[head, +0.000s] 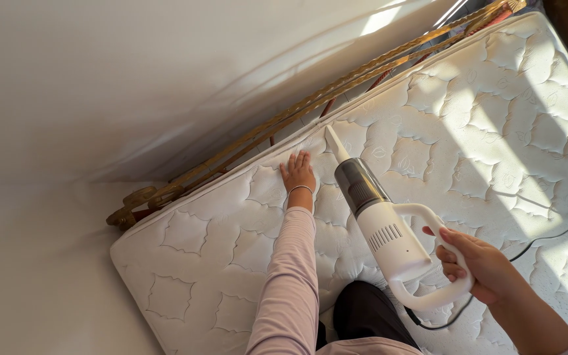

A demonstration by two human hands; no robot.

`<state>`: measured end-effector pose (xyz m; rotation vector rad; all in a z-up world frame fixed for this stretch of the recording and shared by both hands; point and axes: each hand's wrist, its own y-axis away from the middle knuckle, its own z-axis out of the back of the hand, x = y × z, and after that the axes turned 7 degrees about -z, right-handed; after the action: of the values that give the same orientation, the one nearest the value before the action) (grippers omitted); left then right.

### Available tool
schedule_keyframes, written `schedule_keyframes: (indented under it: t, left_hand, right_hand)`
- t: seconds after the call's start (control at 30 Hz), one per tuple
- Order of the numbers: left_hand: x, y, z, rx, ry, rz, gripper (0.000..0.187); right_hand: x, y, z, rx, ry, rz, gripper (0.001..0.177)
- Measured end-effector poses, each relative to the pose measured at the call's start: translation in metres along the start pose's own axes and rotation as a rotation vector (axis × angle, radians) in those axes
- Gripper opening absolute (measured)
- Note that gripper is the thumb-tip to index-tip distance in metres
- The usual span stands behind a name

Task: Vacuuming a mattress with a handheld vacuum cleaner.

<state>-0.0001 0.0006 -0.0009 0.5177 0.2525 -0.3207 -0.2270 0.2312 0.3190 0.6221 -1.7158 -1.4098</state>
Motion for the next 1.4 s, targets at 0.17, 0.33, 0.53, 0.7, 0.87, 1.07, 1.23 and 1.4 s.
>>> schedule_keyframes:
  t: [0.17,0.33,0.53,0.7,0.87,1.07,1.23,1.4]
  left_hand:
    - [-0.001,0.004,0.007,0.039,-0.018,0.011,0.054]
    - [0.000,0.011,0.011,0.070,-0.022,0.032,0.055]
    - [0.001,0.013,0.009,0.096,-0.046,0.047,0.055]
    - [0.003,0.015,0.007,0.103,-0.045,0.047,0.056]
    - [0.003,0.014,0.007,0.115,-0.028,0.060,0.056]
    - [0.005,0.015,0.007,0.130,-0.022,0.056,0.057]
    - [0.005,0.015,0.010,0.143,-0.027,0.059,0.057]
    - [0.001,0.018,0.011,0.142,-0.029,0.070,0.056]
  right_hand:
    - [-0.002,-0.004,-0.010,0.006,-0.021,0.009,0.053]
    - [-0.007,-0.007,-0.014,0.038,-0.036,0.026,0.051]
    - [-0.036,-0.011,0.008,0.025,0.039,0.034,0.050]
    - [-0.045,0.002,0.016,0.001,0.029,-0.001,0.052]
    - [-0.042,0.022,0.031,-0.032,0.041,-0.014,0.052]
    - [-0.033,0.021,0.047,-0.179,0.193,0.069,0.045]
    - [-0.018,-0.002,0.028,-0.138,0.339,0.161,0.053]
    - [-0.035,0.003,0.057,-0.258,0.592,0.194,0.055]
